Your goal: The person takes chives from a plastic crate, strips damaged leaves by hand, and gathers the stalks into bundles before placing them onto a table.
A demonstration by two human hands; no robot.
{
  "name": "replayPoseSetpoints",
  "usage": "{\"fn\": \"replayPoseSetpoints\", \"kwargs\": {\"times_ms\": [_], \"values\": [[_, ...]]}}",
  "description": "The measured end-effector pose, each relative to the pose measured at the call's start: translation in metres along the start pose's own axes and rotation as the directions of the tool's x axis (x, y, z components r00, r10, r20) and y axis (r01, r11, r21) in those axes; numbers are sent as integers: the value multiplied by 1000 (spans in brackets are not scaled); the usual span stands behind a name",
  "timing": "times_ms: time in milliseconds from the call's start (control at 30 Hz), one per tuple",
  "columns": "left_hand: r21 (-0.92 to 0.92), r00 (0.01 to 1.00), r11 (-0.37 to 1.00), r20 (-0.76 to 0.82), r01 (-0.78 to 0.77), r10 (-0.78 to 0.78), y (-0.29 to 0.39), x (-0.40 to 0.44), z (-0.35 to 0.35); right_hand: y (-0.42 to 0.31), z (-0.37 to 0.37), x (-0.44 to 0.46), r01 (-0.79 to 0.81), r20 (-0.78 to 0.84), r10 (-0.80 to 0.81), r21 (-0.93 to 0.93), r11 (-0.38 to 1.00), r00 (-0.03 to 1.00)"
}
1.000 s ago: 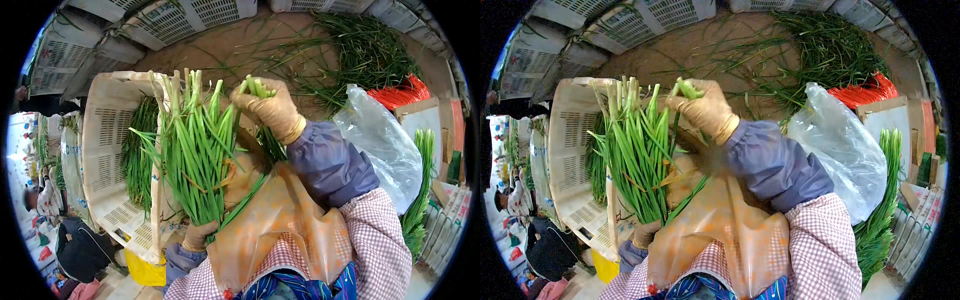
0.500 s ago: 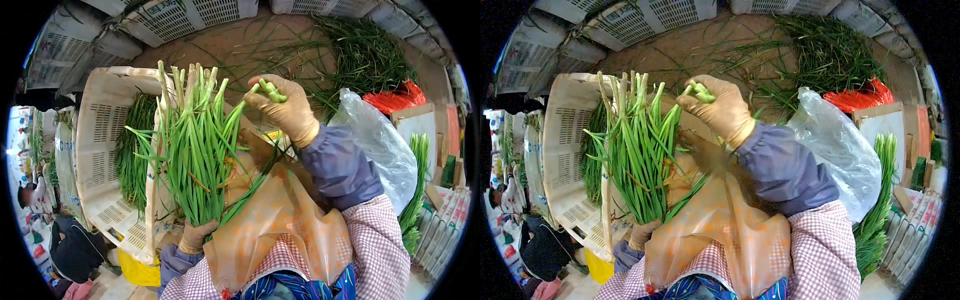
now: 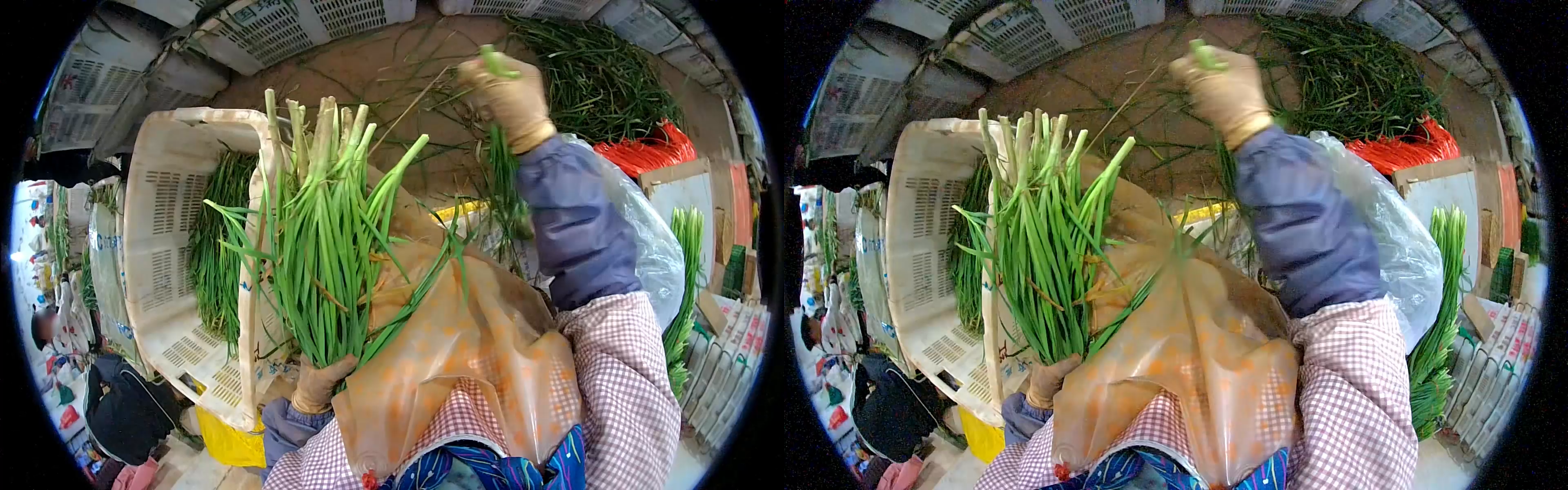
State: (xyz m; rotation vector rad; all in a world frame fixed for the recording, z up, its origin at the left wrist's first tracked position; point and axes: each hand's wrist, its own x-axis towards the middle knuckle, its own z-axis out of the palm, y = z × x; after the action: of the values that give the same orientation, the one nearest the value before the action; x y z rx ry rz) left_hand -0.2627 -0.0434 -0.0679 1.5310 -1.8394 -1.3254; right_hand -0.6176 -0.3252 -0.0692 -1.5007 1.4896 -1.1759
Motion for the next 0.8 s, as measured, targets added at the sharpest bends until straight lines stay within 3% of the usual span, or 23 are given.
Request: {"fn": "replayPoseSetpoints", "kwargs": {"times_ms": [33,67,100,167,200,233,300,333,367,400,433,467,500,533,567,600,633,667,700,733,767,800], "values": [[-139,987,977,6,162,-163,0,-3,1,-5,-16,-8,-405,102,393,159,900,914],[-270,950,912,36,309,-311,1,-3,1,-12,-9,-21,-406,102,394,159,900,913],[-270,950,912,35,308,-310,5,0,2,-23,1,-36,-412,194,370,275,869,909],[-693,803,511,169,509,-572,16,8,2,-26,7,-44,-450,296,351,408,795,888],[-692,804,513,169,509,-571,16,10,1,-27,13,-52,-498,418,326,415,762,848],[-706,791,469,212,530,-575,18,11,-1,-42,29,-64,-582,496,337,507,636,800],[-719,777,424,256,551,-575,10,8,-3,-40,41,-68,-637,557,319,600,484,767],[-656,825,544,229,523,-516,-2,3,-5,-41,40,-69,-626,542,318,618,475,778],[-602,868,642,204,475,-452,-10,-2,-2,-40,40,-66,-540,467,291,590,601,835],[-597,868,645,207,478,-451,-2,1,-5,-38,39,-61,-444,389,254,546,710,885],[-698,827,488,280,525,-488,12,6,-8,-21,25,-44,-338,207,267,564,754,941],[-773,783,308,360,555,-508,20,9,-9,-9,29,-41,-227,123,191,521,823,974],[-775,785,308,358,552,-506,14,7,-9,-2,8,-25,-79,-65,110,366,927,992],[-711,850,489,312,505,-424,1,2,-9,27,-51,9,-181,-178,357,613,769,917],[-668,877,574,297,473,-377,1,1,-9,18,-50,7,-203,-239,366,513,834,899],[-622,901,653,281,433,-330,0,0,-9,27,-72,15,-62,-430,232,374,925,872],[-735,840,441,330,515,-431,8,4,-10,37,-96,24,66,-587,67,202,977,806],[-807,763,201,399,555,-509,12,8,-10,32,-104,27,116,-555,-20,138,984,831],[-808,763,200,396,553,-510,11,10,-9,29,-108,27,167,-518,-103,78,983,849],[-818,779,197,399,541,-483,9,12,-8,20,-98,26,252,-379,-255,-58,966,890],[-824,795,196,404,531,-453,8,16,-8,10,-79,21,261,-275,-253,-7,965,928],[-821,795,201,408,534,-449,7,19,-6,-12,-56,8,104,-58,-99,91,990,993]]}}
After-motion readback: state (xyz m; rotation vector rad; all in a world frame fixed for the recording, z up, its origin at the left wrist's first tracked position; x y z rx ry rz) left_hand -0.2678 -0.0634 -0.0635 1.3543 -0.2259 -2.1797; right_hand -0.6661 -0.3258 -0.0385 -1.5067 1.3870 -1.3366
